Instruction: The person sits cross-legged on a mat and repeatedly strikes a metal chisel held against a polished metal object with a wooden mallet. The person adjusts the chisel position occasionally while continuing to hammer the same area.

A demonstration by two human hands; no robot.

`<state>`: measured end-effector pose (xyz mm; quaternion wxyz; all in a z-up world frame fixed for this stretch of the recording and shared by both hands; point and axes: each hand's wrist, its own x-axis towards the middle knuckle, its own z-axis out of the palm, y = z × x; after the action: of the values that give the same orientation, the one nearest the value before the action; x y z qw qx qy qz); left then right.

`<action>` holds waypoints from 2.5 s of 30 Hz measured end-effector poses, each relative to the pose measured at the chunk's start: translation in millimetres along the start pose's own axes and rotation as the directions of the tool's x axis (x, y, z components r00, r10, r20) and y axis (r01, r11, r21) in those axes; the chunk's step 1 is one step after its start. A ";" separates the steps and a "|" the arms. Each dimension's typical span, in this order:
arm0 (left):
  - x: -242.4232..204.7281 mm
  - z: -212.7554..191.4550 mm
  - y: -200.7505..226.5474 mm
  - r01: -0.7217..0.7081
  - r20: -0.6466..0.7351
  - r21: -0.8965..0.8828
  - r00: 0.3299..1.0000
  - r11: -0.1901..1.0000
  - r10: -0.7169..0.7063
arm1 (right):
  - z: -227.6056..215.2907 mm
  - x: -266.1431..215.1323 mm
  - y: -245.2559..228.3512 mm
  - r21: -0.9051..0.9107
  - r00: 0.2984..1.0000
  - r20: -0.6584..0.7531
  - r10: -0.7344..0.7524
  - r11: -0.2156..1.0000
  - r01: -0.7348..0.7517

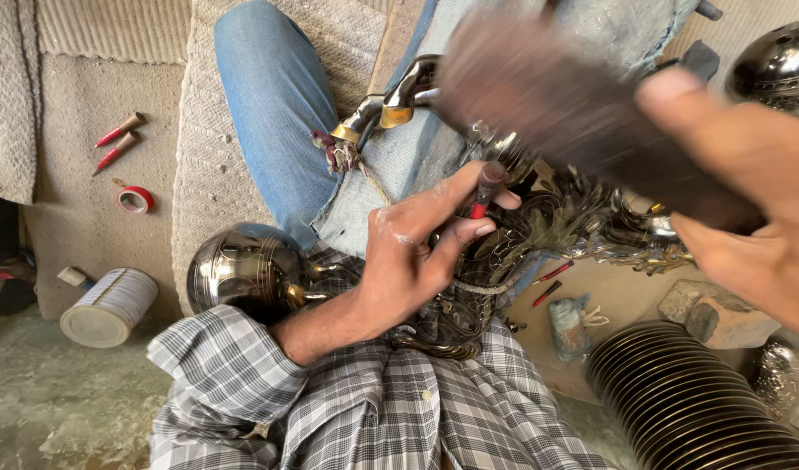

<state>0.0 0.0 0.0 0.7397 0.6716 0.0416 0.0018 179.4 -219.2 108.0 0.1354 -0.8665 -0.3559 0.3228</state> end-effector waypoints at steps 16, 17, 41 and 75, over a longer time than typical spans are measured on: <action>-68.6 -2.1 8.4 0.116 -0.277 -0.154 0.948 0.981 -0.156 | -16.1 -5.2 -63.8 -0.246 0.973 0.205 -0.107 0.956 0.157; -69.0 -3.5 9.2 0.101 -0.263 -0.197 0.953 0.975 -0.152 | -16.5 -3.2 -65.6 -0.241 0.971 0.216 -0.106 0.958 0.158; -38.1 -13.1 14.9 0.110 -0.012 -0.022 0.994 0.994 -0.110 | 2.7 -62.4 -9.9 -0.382 0.928 0.328 0.176 0.923 -0.040; 19.0 -18.1 -12.4 -0.329 0.742 0.018 0.638 0.944 0.208 | 127.8 -183.7 -77.8 0.459 0.759 -0.465 0.455 0.857 -0.233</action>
<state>17.1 17.9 -15.2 0.6324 0.6686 -0.3573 -0.1593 -44.5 -292.7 132.7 0.3328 -0.9309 -0.0635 0.1365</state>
